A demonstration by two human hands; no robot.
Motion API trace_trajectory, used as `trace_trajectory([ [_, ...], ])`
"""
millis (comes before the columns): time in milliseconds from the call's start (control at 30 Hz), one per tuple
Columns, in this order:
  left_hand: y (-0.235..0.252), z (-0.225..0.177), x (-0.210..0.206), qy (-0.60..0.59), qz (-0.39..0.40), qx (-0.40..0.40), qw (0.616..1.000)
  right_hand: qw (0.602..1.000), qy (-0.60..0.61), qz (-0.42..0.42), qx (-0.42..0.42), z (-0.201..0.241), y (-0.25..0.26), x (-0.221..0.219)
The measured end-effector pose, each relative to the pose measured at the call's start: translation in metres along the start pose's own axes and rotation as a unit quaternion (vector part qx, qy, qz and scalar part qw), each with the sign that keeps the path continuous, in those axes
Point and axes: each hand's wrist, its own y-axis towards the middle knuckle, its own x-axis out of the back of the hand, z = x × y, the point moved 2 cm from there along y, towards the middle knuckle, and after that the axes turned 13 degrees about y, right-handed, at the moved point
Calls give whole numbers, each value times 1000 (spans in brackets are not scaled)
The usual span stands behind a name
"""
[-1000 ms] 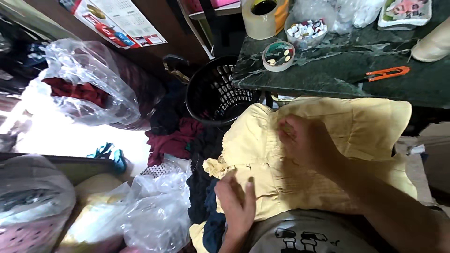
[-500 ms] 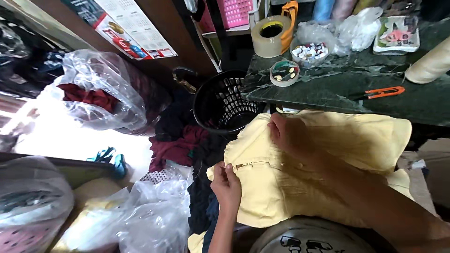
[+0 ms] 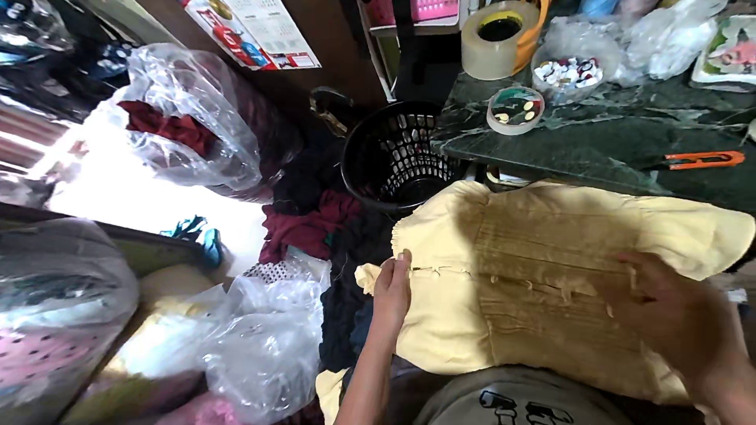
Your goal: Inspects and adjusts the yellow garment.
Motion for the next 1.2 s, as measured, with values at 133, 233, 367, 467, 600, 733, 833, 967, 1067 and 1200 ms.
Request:
trace_trajectory([
  [133,9,10,-12,-53,-83,-112,989,963,84,-102,-235,-13,-26,21],
  [233,7,9,-12,-87,-112,-160,977,942,144,-107,-282,-17,-40,19],
  [367,-1,-4,-1,-117,-135,-210,961,927,263,-183,-193,-12,-41,27],
  [467,-11,-12,0,-129,-180,-267,938,939,230,-209,-145,-7,-30,42],
  [600,-9,13,-17,-99,-188,-252,944,966,134,-137,-174,-27,-33,30],
  [733,-8,14,-5,-26,-58,-85,994,956,171,-140,-194,-53,-39,19],
  [833,-6,5,14,-13,78,5,997,920,279,-125,-246,-60,-34,21],
  [967,-2,-11,16,-84,81,-15,993,898,340,-120,-252,-61,-29,25],
  [1067,-5,-9,1,-79,-6,-119,990,917,293,-166,-216,-67,-22,36],
  [1200,3,13,-16,-99,-34,-197,975,927,250,-160,-227,-70,-20,23],
])
